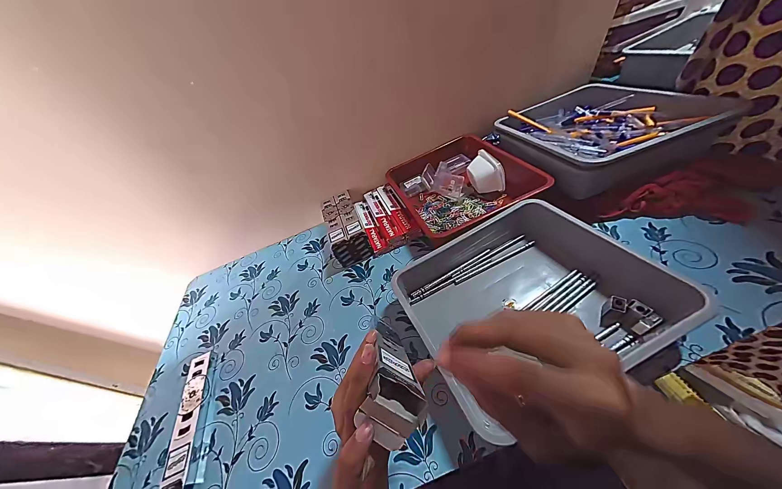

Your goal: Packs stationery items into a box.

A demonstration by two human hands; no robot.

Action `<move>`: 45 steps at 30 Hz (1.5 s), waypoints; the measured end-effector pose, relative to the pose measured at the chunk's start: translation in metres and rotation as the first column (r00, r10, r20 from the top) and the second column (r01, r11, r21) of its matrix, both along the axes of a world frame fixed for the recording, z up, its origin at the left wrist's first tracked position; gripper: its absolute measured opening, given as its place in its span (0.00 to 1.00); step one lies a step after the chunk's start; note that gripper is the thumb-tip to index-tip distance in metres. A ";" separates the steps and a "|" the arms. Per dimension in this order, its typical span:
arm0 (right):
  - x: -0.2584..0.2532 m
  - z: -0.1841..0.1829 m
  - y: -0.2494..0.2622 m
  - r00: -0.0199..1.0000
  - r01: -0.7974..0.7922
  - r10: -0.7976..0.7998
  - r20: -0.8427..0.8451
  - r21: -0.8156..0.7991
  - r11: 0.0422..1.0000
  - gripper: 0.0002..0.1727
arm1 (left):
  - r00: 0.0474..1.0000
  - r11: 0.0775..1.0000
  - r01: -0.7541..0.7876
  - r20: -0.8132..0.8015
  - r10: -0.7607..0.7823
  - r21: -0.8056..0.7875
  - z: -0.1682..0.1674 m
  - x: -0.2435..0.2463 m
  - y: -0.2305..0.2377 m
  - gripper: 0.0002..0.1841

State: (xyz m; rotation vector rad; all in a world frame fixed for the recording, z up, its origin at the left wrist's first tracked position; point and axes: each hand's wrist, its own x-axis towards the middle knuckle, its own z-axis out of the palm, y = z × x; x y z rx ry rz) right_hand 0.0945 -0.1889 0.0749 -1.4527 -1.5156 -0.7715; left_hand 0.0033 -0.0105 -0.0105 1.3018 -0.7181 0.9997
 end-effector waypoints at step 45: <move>-0.044 -0.009 -0.005 0.941 -0.236 0.291 -0.171 0.283 0.930 0.21 | 0.991 0.991 0.131 -0.002 -0.131 0.013 -0.010 0.001 0.003 0.20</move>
